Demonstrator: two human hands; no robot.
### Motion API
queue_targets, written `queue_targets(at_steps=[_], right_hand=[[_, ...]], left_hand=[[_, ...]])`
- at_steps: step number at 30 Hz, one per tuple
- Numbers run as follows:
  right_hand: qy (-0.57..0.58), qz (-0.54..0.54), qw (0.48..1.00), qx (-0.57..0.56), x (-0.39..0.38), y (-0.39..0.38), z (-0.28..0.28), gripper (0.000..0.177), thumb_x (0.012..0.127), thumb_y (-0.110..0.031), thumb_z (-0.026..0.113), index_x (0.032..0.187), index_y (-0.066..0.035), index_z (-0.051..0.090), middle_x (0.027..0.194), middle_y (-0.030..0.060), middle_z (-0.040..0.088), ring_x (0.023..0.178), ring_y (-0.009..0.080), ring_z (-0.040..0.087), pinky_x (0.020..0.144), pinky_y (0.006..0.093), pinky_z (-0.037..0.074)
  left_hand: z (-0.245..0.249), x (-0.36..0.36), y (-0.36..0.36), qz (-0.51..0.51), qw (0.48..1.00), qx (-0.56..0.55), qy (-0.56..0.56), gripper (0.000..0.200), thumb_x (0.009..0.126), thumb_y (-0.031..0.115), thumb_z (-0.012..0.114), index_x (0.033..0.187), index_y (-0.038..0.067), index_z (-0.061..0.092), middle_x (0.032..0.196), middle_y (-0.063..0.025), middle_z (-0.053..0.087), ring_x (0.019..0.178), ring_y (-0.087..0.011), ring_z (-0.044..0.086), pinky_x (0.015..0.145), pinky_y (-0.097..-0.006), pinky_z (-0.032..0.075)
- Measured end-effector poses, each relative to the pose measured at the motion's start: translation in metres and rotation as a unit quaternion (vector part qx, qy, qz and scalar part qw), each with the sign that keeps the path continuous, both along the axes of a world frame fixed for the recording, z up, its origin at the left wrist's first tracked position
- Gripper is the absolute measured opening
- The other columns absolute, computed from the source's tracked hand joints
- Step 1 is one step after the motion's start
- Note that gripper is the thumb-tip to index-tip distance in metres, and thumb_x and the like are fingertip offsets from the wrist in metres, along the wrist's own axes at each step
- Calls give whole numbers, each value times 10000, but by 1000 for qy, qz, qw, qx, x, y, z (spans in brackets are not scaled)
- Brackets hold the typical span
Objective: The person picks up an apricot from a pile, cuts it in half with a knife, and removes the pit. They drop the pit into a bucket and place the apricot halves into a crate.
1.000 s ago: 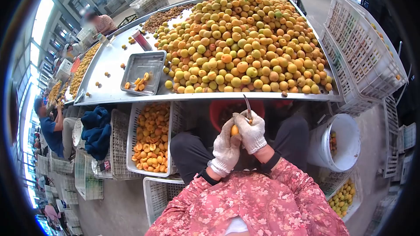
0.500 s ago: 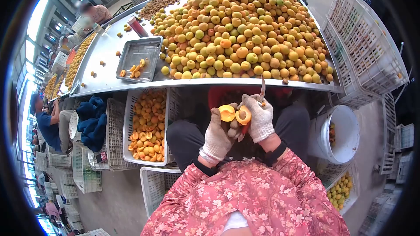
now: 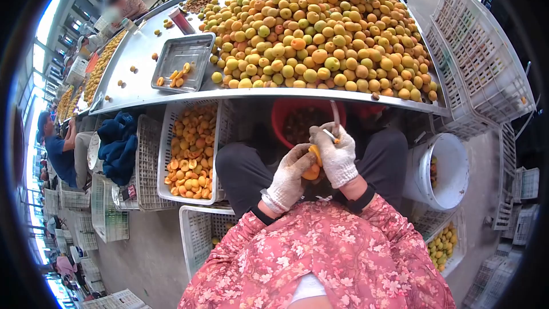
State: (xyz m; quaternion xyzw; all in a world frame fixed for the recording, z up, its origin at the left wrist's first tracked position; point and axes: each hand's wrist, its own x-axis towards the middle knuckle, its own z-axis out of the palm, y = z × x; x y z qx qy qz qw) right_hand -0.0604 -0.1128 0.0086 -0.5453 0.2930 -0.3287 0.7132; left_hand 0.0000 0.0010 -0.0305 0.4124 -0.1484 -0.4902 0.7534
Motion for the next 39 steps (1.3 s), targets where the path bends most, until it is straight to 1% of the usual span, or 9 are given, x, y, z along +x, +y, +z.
queue_targets(at_steps=[3,5,11,15,21,27,29,32,39], right_hand=[[-29,-28,998,45,-8,-12,4,123,973,-156,625,991,-48,567,744,39,640,604,112,611,561,242,502],[-51,-26,998,-1,-18,-23,13,144,989,-182,605,984,-45,559,681,45,623,536,120,591,508,247,488],[-134,-32,990,-25,-21,-16,58,216,1011,-194,558,1131,-15,560,593,41,537,458,130,495,447,289,428],[-135,-26,989,-46,-18,-2,57,222,995,-76,553,1205,-7,528,686,9,551,515,79,523,470,224,423],[-167,-17,983,-79,-20,1,56,252,991,-62,550,1235,-11,517,739,19,571,569,67,539,516,210,447],[-173,14,966,-194,-25,4,54,263,991,-50,546,1248,-10,510,742,23,580,587,60,539,539,203,439],[-174,27,967,-183,-31,3,48,271,972,-22,566,1240,-5,528,835,49,627,677,78,597,604,211,485],[-117,-25,944,-308,-33,2,40,316,904,33,637,1213,19,570,1120,113,657,941,135,652,801,247,531],[-126,14,931,-343,-34,7,46,326,883,31,655,1199,26,573,1092,131,669,904,143,663,768,262,540]], left_hand=[[17,0,6,-9,999,-12,45,332,951,229,635,1210,50,529,1047,-86,643,857,-188,652,707,-308,524],[24,1,10,-2,998,11,66,336,944,232,643,1206,59,523,1024,-97,650,804,-189,652,660,-291,502],[24,-6,12,-1,996,13,91,417,935,189,646,1301,63,489,1041,-99,634,789,-182,644,682,-296,512],[35,-16,13,1,998,26,59,455,918,143,658,1328,57,480,1027,-87,607,804,-171,645,717,-305,530],[39,-22,16,6,994,97,-40,440,910,113,668,1306,43,490,1016,-79,608,831,-165,666,722,-294,558],[45,-28,17,15,996,89,0,430,906,86,666,1296,32,494,1023,-80,612,838,-165,675,724,-282,566],[47,-30,18,21,997,72,17,429,903,75,663,1295,30,495,1034,-84,613,831,-164,673,723,-283,566],[45,-31,18,22,998,55,28,429,901,46,656,1298,37,493,1067,-86,604,815,-158,669,730,-278,566],[42,-35,19,48,995,71,-41,402,899,35,653,1272,44,502,1077,-83,599,801,-134,660,710,-259,559]])
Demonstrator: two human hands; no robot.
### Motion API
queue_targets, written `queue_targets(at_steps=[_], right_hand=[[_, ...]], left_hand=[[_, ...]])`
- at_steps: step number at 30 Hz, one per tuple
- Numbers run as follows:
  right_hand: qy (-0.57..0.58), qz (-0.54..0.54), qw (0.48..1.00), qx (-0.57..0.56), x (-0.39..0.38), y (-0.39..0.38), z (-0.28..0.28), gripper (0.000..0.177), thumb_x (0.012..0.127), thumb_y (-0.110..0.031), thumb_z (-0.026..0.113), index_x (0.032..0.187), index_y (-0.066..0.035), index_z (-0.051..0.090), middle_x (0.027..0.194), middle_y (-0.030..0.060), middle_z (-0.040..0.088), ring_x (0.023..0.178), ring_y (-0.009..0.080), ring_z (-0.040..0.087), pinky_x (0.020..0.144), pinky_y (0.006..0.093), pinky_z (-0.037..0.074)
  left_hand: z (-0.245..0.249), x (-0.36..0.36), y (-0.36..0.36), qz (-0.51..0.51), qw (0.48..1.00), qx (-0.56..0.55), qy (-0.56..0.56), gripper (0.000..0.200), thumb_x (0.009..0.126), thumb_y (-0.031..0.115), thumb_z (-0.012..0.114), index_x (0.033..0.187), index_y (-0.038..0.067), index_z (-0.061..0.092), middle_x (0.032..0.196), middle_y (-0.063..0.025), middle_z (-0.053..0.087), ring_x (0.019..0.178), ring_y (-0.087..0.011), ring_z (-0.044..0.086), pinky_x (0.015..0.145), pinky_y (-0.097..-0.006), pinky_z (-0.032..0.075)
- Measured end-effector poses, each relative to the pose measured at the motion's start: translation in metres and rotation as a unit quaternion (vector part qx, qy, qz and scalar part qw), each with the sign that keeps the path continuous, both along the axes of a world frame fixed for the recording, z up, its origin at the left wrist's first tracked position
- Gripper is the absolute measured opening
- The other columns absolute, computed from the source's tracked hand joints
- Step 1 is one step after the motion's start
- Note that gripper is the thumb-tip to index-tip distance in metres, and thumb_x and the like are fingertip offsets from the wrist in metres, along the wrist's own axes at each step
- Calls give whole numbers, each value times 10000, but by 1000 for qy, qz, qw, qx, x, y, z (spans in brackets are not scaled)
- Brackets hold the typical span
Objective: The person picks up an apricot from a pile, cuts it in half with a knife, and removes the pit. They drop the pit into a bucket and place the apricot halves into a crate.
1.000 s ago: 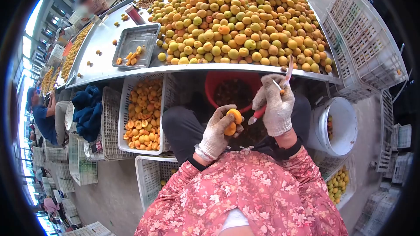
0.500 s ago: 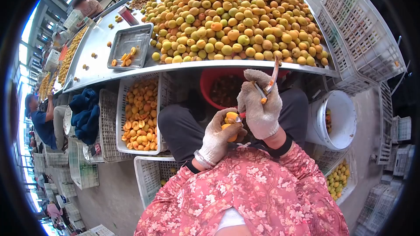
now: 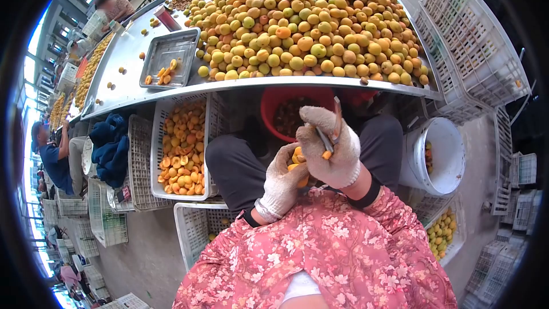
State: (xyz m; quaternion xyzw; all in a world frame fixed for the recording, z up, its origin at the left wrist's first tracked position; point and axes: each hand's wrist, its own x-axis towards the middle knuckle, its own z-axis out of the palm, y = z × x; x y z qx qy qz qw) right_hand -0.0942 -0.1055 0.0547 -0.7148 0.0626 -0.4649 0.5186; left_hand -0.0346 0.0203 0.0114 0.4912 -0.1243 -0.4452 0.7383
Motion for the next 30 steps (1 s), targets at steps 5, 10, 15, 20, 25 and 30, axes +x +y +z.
queue_targets(at_steps=[5,10,15,20,25,30], right_hand=[[32,-19,997,-64,6,8,0,267,898,8,648,1157,23,589,989,100,672,809,108,648,680,261,534],[40,-10,994,100,10,10,-6,238,918,-3,638,1151,15,588,932,51,656,764,70,620,668,225,518],[-27,30,950,310,17,4,8,155,986,-66,562,1136,-27,578,725,2,574,523,62,503,478,211,409],[-30,-6,929,368,19,-11,-10,115,981,-120,594,1076,-56,596,610,2,542,437,93,478,416,250,386],[-60,-11,865,497,19,-23,-21,47,958,-153,632,963,-106,631,522,-20,438,380,111,388,382,284,326],[-56,-3,773,632,16,-33,-35,116,958,-192,628,882,-108,602,501,-38,341,363,108,304,381,301,283]], left_hand=[[2,-3,1,21,996,57,-71,374,894,63,672,1239,43,527,1010,-67,612,789,-109,644,684,-239,542],[-15,-5,-2,39,985,76,-150,373,865,84,683,1211,33,551,989,-71,644,866,-135,646,753,-263,537],[-6,-2,3,-13,979,80,-185,442,838,70,703,1249,25,545,1033,-61,635,880,-118,613,804,-266,521],[-13,0,0,-25,946,69,-316,507,808,60,714,1280,27,533,1020,-90,646,850,-119,638,771,-276,537],[-17,-1,0,-34,943,76,-322,508,804,52,710,1279,23,534,1009,-89,651,855,-129,650,771,-280,537],[-25,-4,-2,-21,904,88,-417,490,822,56,707,1280,27,536,983,-76,655,836,-103,640,760,-270,535]])
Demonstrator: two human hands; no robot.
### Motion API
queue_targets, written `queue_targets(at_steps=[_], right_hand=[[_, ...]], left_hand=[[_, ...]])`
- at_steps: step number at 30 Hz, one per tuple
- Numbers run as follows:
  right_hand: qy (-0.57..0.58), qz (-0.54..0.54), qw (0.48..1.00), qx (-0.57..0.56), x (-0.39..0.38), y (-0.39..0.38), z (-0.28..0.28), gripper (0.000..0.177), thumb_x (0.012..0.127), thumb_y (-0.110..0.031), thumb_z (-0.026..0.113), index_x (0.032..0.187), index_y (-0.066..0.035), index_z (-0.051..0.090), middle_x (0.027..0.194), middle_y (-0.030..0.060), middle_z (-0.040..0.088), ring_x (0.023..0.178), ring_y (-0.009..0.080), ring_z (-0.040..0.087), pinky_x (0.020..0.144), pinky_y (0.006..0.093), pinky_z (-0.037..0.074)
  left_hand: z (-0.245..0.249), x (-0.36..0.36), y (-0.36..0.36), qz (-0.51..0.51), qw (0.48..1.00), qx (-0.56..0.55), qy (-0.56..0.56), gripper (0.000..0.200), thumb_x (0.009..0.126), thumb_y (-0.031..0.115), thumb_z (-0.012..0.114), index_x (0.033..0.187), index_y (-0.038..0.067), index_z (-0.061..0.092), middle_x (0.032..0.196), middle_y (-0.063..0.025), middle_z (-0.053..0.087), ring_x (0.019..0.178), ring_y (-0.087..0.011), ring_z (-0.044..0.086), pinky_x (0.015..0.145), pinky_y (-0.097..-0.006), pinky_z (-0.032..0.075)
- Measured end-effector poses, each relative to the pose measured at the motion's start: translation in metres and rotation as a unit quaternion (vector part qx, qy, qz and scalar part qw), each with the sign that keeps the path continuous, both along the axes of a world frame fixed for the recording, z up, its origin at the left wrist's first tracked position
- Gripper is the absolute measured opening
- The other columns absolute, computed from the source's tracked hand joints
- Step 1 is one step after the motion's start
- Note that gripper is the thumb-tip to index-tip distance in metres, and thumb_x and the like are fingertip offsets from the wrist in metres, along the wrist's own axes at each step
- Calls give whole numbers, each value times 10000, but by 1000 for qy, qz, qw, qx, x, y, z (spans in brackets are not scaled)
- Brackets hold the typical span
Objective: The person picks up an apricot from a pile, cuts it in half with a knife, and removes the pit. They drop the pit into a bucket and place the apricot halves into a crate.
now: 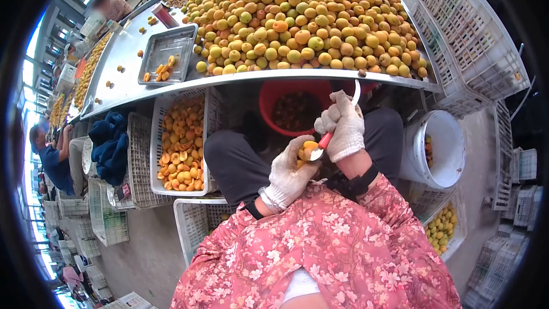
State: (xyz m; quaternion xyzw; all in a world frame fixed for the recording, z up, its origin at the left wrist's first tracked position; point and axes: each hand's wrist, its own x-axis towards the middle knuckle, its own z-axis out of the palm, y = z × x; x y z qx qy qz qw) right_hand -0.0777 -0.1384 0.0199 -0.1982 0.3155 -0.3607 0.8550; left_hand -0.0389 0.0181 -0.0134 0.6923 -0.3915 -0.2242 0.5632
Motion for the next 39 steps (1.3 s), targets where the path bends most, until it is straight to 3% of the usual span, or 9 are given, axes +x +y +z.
queue_targets(at_steps=[6,7,11,15,19,31,34,36,39], right_hand=[[1,-43,997,-57,13,-10,6,160,952,-190,619,838,-100,551,485,-43,297,368,106,279,392,299,258],[-1,-52,997,-64,12,-17,6,153,953,-185,616,843,-100,551,487,-45,293,369,106,275,393,299,259],[1,-80,993,-83,3,-26,9,107,951,-165,607,887,-89,568,485,-41,292,367,112,278,391,306,277],[15,-54,993,-103,-4,-23,-5,149,973,-209,599,903,-79,576,476,-24,314,344,126,302,373,315,278],[27,-29,996,-78,-9,-20,-14,140,973,-222,613,927,-92,594,485,-21,329,360,121,317,378,308,287],[81,135,981,-114,-30,4,-33,128,983,-157,547,1045,-45,552,524,21,431,382,144,409,384,313,367],[87,221,965,-114,-37,10,-29,157,978,-124,555,1101,-28,536,557,31,488,422,135,466,426,295,422],[113,252,954,-115,-41,14,-25,151,972,-104,554,1102,-29,541,577,36,516,449,135,497,445,287,437],[121,301,942,-87,-46,12,-23,170,950,-146,596,1073,-36,553,593,47,544,469,145,520,460,288,450]], left_hand=[[-11,-4,-8,-35,984,-42,168,392,907,66,645,1284,28,543,972,-54,634,801,-84,607,726,-246,532],[4,0,-7,-47,939,29,339,389,926,114,629,1296,36,537,948,-65,618,714,-96,606,668,-242,529],[11,11,-10,-14,906,18,422,357,945,163,585,1279,43,549,888,-48,625,644,-98,610,585,-237,496],[-25,47,-38,-21,773,-18,634,445,1022,506,425,1049,83,559,843,-97,603,613,-205,575,533,-313,448],[-27,59,-45,-39,740,-53,670,396,1026,451,454,1136,88,566,869,-114,613,654,-216,586,564,-316,465],[-12,201,58,241,896,-171,333,353,986,314,565,1232,62,563,984,-124,639,727,-262,658,602,-373,542],[-34,242,102,439,892,-46,92,348,957,130,592,1273,-14,560,1188,-125,612,1136,-210,561,986,-317,447],[-48,260,119,502,863,15,61,345,943,125,605,1249,-29,572,1212,-131,601,1138,-204,550,1002,-332,431],[-7,249,75,397,915,41,-63,332,923,121,627,1218,-28,594,1174,-126,618,1105,-200,565,982,-322,445]])
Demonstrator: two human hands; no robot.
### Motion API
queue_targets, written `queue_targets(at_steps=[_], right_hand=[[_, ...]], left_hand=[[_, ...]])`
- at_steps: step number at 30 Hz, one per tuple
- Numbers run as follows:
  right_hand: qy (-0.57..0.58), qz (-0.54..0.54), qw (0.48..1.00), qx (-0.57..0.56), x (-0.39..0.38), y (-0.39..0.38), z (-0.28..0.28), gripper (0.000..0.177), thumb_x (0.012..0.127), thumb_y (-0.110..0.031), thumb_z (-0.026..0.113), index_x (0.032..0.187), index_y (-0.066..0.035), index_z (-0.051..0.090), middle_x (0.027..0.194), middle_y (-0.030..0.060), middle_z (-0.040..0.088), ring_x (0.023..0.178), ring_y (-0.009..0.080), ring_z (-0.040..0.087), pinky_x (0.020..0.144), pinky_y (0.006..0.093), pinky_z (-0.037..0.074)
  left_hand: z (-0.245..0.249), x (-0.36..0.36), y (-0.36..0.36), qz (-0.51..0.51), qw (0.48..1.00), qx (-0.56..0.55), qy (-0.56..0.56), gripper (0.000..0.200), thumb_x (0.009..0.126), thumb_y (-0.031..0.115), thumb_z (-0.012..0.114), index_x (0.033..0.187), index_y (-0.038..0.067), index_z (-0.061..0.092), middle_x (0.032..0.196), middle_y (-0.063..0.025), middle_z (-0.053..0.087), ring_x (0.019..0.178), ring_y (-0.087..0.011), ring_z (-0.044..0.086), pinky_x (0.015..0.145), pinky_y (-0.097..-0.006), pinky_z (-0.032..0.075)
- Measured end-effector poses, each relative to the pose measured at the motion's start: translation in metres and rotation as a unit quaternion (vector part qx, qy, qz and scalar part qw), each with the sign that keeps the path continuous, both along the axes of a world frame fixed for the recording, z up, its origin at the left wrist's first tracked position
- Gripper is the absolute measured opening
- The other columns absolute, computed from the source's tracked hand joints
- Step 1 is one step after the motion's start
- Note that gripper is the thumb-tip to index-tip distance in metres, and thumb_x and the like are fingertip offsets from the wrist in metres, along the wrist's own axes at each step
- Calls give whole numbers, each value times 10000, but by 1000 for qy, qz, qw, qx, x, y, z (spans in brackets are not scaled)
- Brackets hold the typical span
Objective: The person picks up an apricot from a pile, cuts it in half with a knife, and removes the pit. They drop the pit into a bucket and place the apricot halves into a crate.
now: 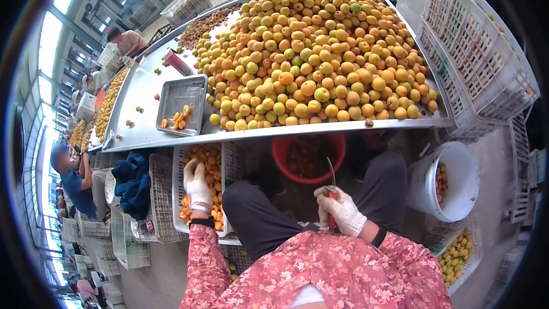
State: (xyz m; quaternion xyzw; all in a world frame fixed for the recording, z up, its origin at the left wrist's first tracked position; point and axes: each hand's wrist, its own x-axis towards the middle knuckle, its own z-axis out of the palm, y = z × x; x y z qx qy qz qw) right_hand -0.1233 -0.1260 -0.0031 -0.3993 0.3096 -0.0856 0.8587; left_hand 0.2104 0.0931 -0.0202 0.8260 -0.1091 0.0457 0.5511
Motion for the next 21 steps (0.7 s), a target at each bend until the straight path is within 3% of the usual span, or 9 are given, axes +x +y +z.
queue_targets(at_steps=[2,4,7,8,10,15,17,18,21], right_hand=[[51,62,997,4,1,-3,-3,196,937,-216,625,1027,-51,569,601,53,551,480,152,528,469,292,455],[52,53,997,23,3,-7,-5,205,939,-227,619,1033,-53,566,609,60,556,484,156,527,474,295,456],[43,14,998,46,-1,-16,-10,275,954,-306,621,1041,-54,554,611,54,532,472,143,489,463,286,437],[24,-21,999,43,-4,-21,-17,303,962,-336,615,1046,-52,549,606,43,513,466,133,471,456,283,426],[9,-67,998,-5,-7,-31,-24,357,979,-392,597,1060,-50,535,587,9,458,455,100,420,440,262,392],[88,-69,988,-102,-7,-58,-20,144,964,-211,589,962,-67,583,652,-19,522,501,54,457,460,227,382],[138,-12,973,-187,-8,-62,-23,130,931,-189,614,931,-60,598,689,0,573,552,66,526,514,236,432],[152,5,965,-213,-9,-64,-28,156,900,-193,647,936,-46,608,724,35,619,616,114,592,588,275,483],[123,-10,945,-304,-8,-69,-30,179,886,-194,658,950,-32,618,744,72,644,677,172,641,645,321,510]], left_hand=[[12,6,-50,-86,995,-54,10,298,905,84,639,1183,-19,615,1079,-112,660,1009,-182,605,932,-302,471],[29,3,-108,-141,988,-56,-23,289,897,60,638,1174,-22,617,1071,-108,658,979,-164,604,912,-289,470],[24,12,-184,-213,966,73,-126,390,818,177,730,1180,69,633,986,-134,651,912,-285,632,835,-380,508],[21,12,-209,-225,950,134,-170,396,819,159,743,1182,50,632,1031,-106,660,918,-212,632,836,-328,513],[23,7,-250,-238,914,198,-262,482,765,206,770,1206,78,622,1054,-141,656,975,-308,633,876,-404,505],[11,21,-312,-271,856,294,-328,587,733,227,747,1285,148,565,1152,-108,613,1064,-346,577,944,-458,442],[3,34,-325,-285,815,336,-377,538,711,212,729,1233,171,605,1049,-86,591,993,-304,570,947,-439,417],[4,37,-328,-286,810,335,-386,511,701,183,717,1204,187,626,999,-79,585,950,-292,570,941,-426,413],[9,38,-323,-307,835,278,-363,455,766,166,714,1209,134,615,1055,-88,610,963,-271,598,904,-412,462]])
